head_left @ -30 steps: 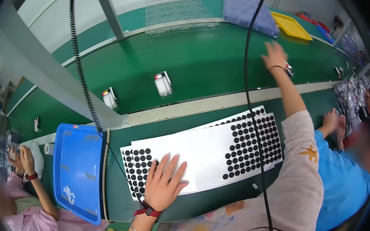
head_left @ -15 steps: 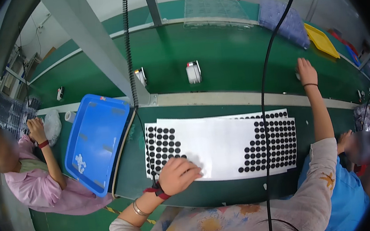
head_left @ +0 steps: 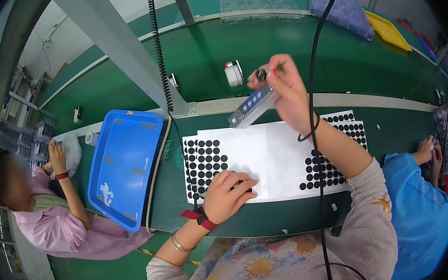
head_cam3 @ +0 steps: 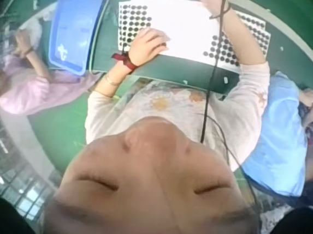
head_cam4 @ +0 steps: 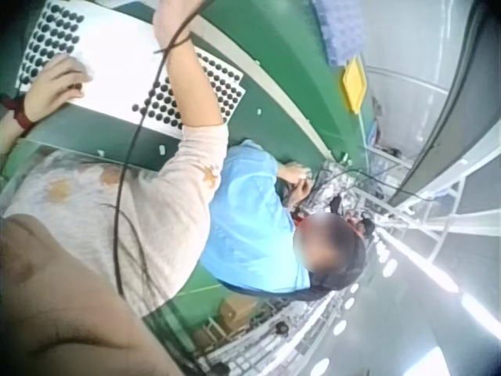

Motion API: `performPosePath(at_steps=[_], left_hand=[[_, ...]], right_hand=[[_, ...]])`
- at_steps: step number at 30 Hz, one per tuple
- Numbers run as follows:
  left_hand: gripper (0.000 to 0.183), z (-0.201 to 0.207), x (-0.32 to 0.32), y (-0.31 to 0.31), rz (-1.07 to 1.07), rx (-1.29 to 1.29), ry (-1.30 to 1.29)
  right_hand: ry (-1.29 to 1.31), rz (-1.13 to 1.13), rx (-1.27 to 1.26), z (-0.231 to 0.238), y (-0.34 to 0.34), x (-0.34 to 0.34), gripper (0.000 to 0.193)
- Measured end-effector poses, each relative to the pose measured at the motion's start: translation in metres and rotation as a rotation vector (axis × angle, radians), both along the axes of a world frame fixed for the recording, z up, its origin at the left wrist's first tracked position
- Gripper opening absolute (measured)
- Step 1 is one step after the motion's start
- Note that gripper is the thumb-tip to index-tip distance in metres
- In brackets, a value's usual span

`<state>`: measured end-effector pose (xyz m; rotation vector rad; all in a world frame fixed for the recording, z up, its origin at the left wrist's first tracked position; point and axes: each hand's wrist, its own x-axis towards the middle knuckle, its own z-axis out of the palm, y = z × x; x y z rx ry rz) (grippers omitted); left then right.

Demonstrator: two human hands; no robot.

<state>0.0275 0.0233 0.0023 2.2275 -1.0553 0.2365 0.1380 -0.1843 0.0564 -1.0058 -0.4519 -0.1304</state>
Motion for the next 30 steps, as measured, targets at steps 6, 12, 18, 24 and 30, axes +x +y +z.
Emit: performPosePath(at_steps=[6, 12, 18, 24, 30], left_hand=[[0.022, -0.007, -0.002, 0.01, -0.057, 0.08, -0.223], [0.013, 0.021, 0.017, 0.028, -0.125, -0.142, 0.343], [0.013, 0.056, 0.066, -0.003, 0.1, -0.232, 0.139], [0.016, 0.047, 0.085, -0.029, 0.028, -0.17, -0.026], [0.015, 0.041, 0.085, -0.032, 0.083, -0.121, -0.234]], right_hand=[[0.481, 0.459, 0.317, -0.043, 0.011, -0.041, 0.023], [0.616, 0.554, 0.236, -0.059, 0.012, -0.044, 0.024], [0.601, 0.558, 0.258, -0.061, 0.009, -0.046, 0.023], [0.62, 0.512, 0.314, -0.063, 0.008, -0.046, 0.022], [0.636, 0.488, 0.284, -0.064, 0.008, -0.047, 0.023]])
